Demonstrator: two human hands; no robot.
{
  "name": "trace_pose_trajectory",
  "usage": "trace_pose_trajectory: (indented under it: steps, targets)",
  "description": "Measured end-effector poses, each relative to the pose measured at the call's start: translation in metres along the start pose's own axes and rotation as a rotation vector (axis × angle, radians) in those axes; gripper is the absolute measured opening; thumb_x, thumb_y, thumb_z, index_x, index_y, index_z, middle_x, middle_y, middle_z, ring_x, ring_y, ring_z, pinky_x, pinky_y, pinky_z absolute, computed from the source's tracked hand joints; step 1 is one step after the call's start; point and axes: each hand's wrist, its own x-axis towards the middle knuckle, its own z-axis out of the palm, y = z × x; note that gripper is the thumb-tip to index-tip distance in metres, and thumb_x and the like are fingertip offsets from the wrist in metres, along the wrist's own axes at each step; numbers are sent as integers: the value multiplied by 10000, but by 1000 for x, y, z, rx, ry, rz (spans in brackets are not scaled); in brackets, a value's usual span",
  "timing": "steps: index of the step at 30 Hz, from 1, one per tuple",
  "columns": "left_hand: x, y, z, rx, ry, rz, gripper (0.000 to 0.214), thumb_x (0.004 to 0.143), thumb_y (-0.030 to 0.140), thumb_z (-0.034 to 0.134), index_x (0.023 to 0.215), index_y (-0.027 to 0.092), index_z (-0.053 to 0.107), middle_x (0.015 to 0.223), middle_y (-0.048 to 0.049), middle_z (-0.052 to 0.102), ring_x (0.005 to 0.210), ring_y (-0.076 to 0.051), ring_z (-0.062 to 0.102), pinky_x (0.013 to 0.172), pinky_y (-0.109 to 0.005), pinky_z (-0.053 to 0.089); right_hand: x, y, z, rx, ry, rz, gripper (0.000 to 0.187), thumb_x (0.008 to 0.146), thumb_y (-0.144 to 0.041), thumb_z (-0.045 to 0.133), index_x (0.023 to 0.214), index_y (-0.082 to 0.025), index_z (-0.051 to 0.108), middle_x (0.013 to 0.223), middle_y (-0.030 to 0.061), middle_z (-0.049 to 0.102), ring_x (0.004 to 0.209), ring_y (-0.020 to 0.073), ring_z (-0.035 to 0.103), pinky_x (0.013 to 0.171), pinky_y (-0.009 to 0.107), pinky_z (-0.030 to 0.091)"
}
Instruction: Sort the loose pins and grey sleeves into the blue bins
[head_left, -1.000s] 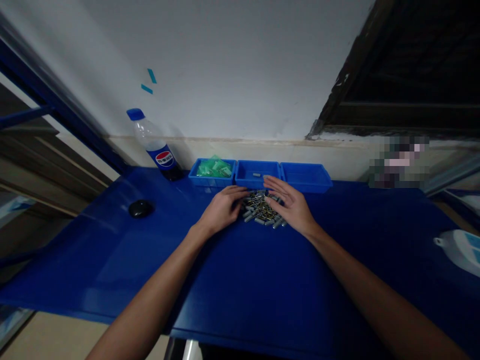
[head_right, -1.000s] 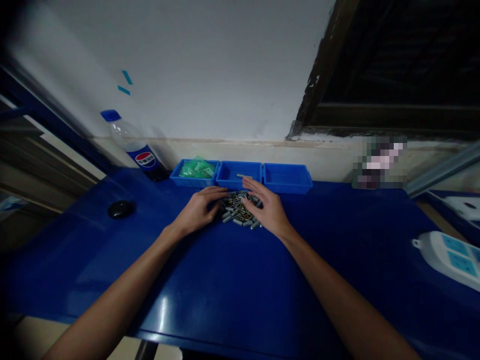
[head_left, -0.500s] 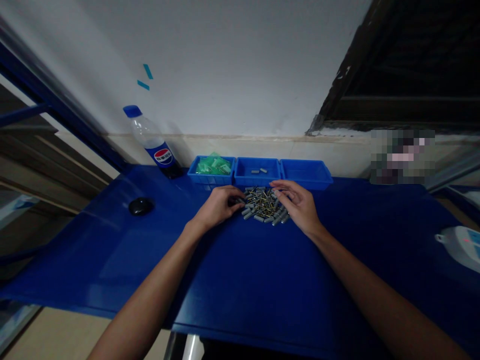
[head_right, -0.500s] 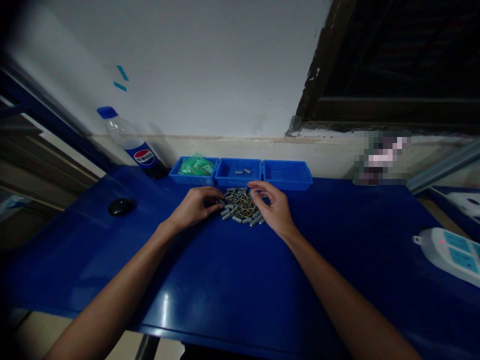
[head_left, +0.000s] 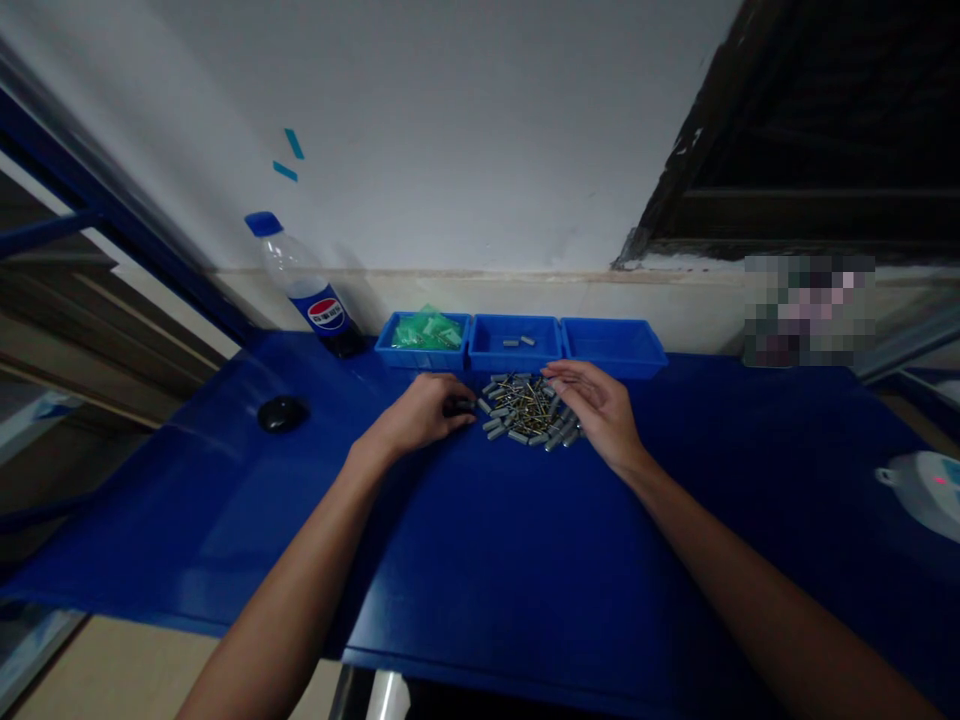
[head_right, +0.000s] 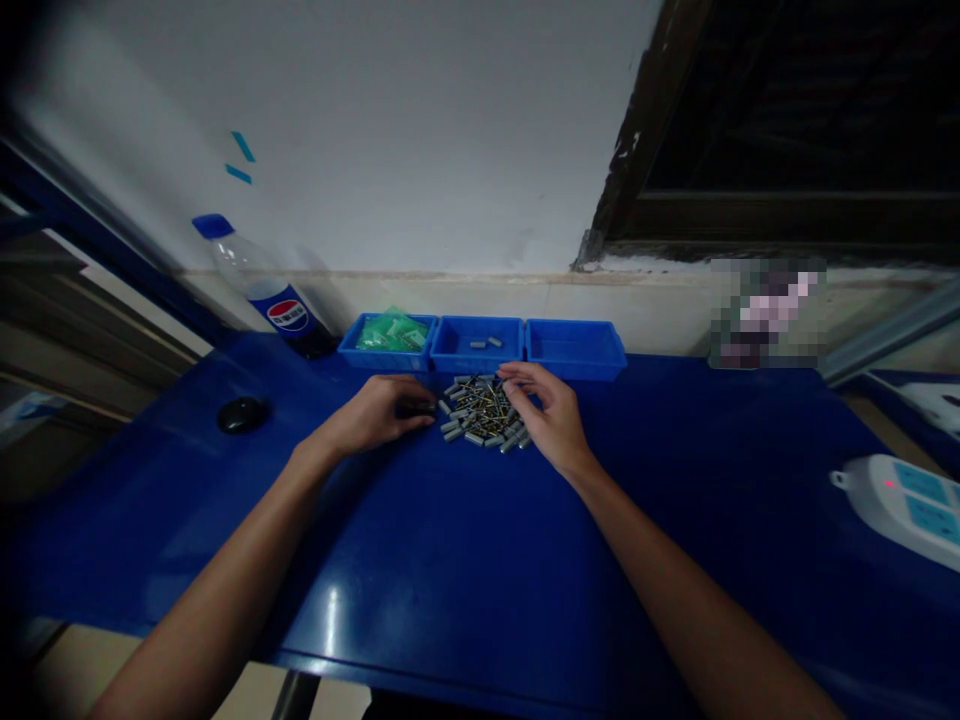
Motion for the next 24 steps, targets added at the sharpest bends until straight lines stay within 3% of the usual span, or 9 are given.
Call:
trace_pose_trajectory:
  steps: [3,10,14,19,24]
  targets:
    - [-1,-2,-1,-3,-3,16,196,920,150,692,1093,191,775,978,-67,777,848,-207,717,763,-314,548,0,-1,1,2,-4,2,224,937,-348,723,1142,-263,754,1136,72,802,1053,248,748,972,450,560]
    - [6,23,12,-265,265,62,214,923,191,731,1134,172,701,951,-44,761,833,-169,723,772,-284,572,-4,-5,6,-33,-67,55,225,936,-356,711,1117,-232,760,871,45,803,829,225,766,791,385,578]
    - [8,35,24,-332,380,137,247,895,237,789,1123,169,721,959,-50,756,807,-151,723,789,-271,599,-7,-8,11,-38,-161,69,269,906,-367,755,1136,-231,781,901,54,820,820,224,773,753,367,584]
    - [8,41,34,-452,337,124,224,894,301,798,1064,167,739,957,-67,763,837,-169,749,816,-286,641,-9,-8,16,70,-242,124,244,863,-395,800,1049,-238,814,918,59,833,833,229,789,771,375,619]
    - [7,46,29,-489,291,122,134,909,271,754,986,165,724,993,-67,757,866,-171,751,832,-294,648,-7,-4,16,73,-219,155,255,823,-400,841,997,-217,810,852,55,812,755,209,769,710,342,623]
